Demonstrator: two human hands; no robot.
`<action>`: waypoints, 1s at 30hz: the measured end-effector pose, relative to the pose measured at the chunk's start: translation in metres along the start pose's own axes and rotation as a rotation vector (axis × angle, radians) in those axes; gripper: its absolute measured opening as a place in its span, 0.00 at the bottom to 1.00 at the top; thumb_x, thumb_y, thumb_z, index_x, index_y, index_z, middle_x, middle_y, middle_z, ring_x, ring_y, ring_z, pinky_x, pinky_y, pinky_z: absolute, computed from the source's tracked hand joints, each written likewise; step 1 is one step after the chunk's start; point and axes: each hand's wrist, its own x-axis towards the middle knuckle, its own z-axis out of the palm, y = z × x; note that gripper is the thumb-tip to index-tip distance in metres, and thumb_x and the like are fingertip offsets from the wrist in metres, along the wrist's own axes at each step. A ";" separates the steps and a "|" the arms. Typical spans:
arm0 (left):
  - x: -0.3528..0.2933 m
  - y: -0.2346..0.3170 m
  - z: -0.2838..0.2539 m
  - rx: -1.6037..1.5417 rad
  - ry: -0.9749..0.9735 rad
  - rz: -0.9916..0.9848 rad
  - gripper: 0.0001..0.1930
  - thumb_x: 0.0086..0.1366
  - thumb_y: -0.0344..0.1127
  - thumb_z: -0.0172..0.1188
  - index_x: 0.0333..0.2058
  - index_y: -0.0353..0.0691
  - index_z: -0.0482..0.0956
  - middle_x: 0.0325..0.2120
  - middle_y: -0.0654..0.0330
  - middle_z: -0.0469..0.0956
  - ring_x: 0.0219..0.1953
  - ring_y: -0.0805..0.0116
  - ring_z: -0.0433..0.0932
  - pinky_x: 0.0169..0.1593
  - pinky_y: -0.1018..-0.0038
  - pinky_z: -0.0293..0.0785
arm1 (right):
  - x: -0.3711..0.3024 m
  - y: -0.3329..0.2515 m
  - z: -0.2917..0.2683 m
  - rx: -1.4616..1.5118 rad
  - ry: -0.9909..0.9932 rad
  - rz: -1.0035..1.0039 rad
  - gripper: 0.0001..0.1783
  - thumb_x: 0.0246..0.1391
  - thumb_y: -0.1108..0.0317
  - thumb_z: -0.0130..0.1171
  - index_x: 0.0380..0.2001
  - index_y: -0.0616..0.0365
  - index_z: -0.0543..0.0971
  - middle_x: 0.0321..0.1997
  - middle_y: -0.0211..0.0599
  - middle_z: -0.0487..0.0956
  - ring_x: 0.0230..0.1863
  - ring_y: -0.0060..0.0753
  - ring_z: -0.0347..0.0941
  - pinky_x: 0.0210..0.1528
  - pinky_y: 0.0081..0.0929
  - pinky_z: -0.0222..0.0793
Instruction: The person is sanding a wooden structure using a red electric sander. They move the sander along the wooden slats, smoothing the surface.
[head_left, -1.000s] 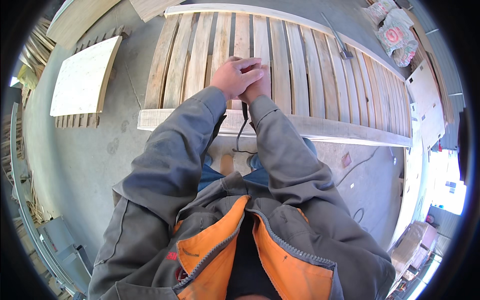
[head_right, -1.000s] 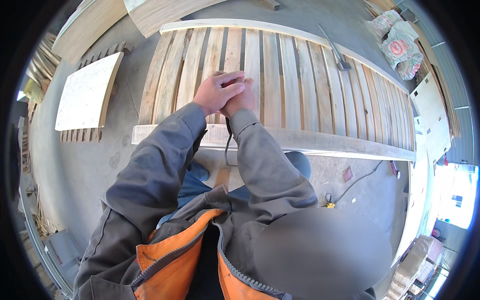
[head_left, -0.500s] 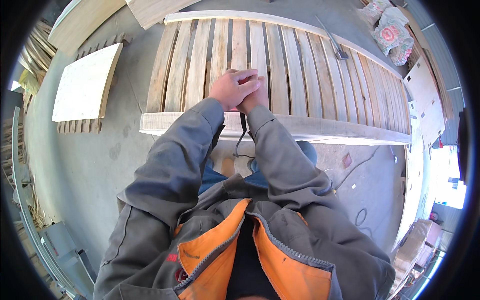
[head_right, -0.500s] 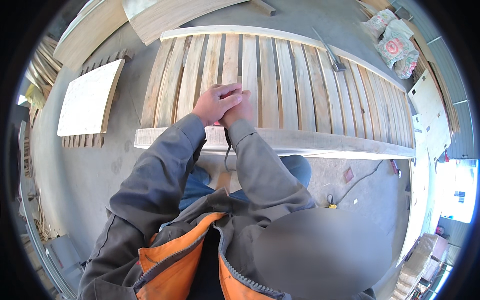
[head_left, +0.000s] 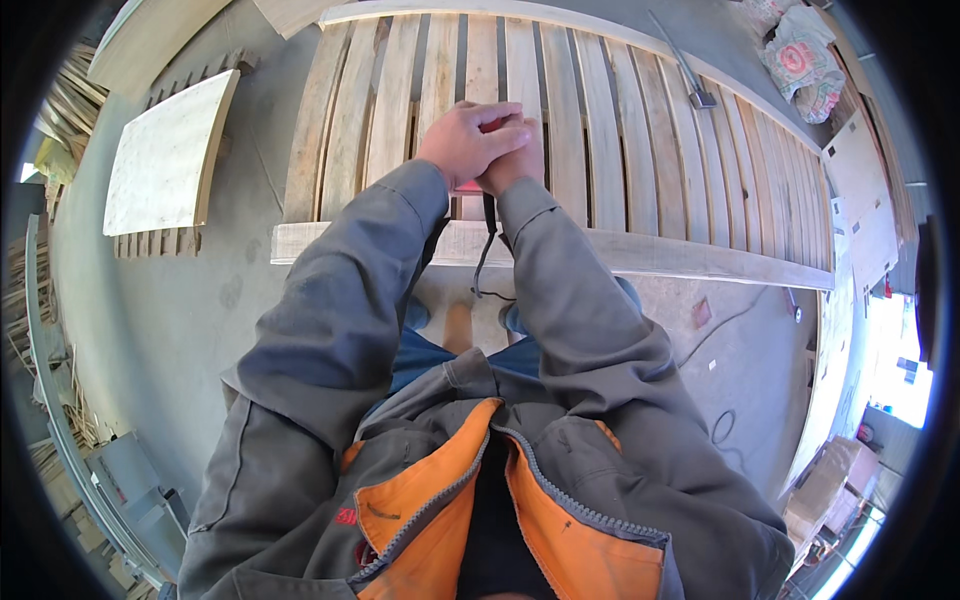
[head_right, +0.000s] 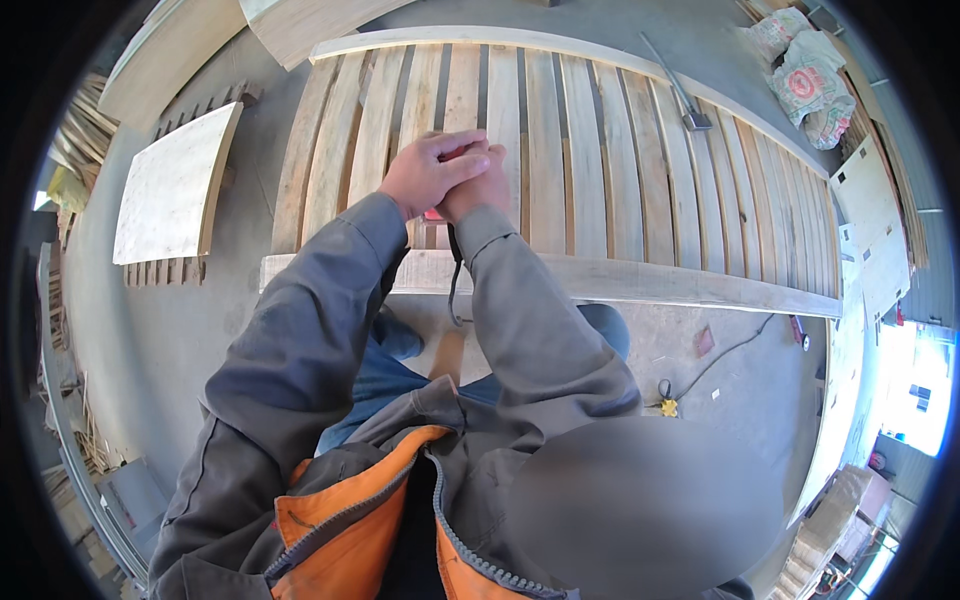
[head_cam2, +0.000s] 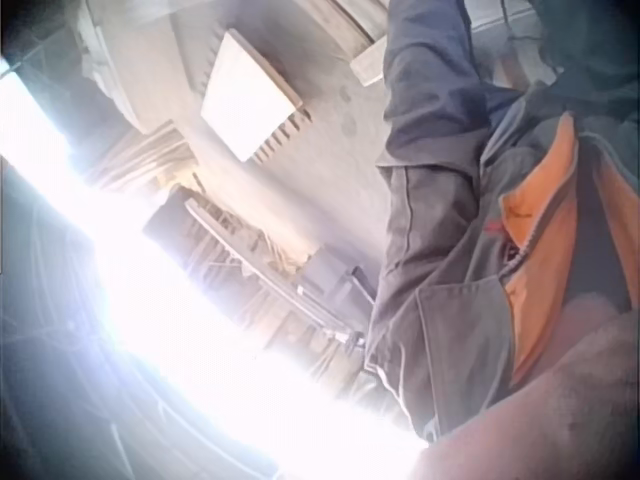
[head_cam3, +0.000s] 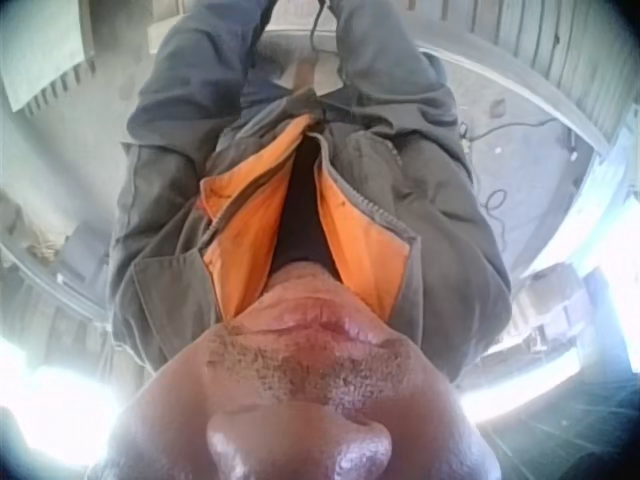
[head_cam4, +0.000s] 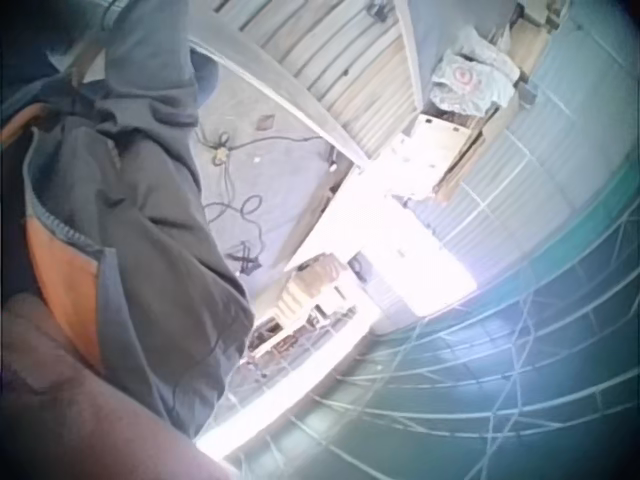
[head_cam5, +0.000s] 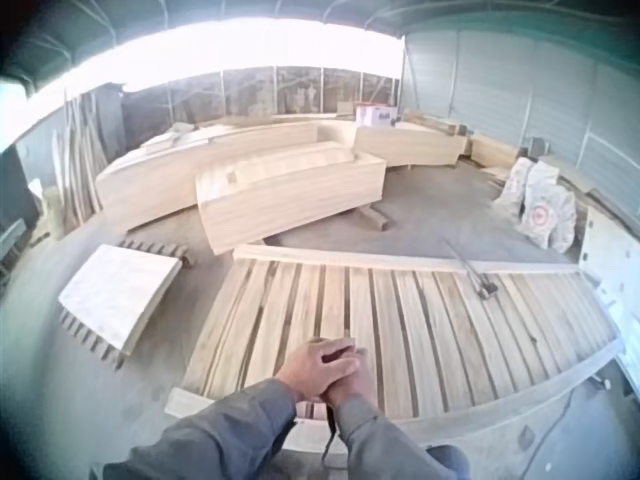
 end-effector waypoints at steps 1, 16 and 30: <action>0.003 0.000 -0.002 0.009 -0.002 -0.009 0.29 0.65 0.52 0.70 0.61 0.43 0.83 0.54 0.50 0.83 0.56 0.59 0.82 0.62 0.68 0.75 | 0.003 -0.001 -0.001 0.002 0.000 -0.007 0.38 0.53 0.49 0.72 0.61 0.56 0.68 0.60 0.53 0.70 0.54 0.52 0.81 0.55 0.44 0.81; 0.057 -0.024 -0.013 -0.037 0.042 -0.014 0.31 0.60 0.62 0.67 0.57 0.51 0.87 0.53 0.49 0.84 0.54 0.53 0.84 0.59 0.64 0.77 | 0.053 -0.008 0.004 -0.209 0.074 -0.113 0.38 0.53 0.48 0.71 0.61 0.49 0.69 0.60 0.43 0.72 0.56 0.49 0.78 0.53 0.43 0.80; 0.106 -0.030 -0.025 -0.023 0.041 -0.042 0.31 0.61 0.60 0.69 0.57 0.49 0.87 0.52 0.53 0.86 0.54 0.58 0.84 0.61 0.66 0.77 | 0.104 -0.010 0.004 -0.135 0.133 -0.113 0.27 0.53 0.50 0.69 0.53 0.49 0.80 0.59 0.41 0.76 0.55 0.49 0.76 0.57 0.42 0.78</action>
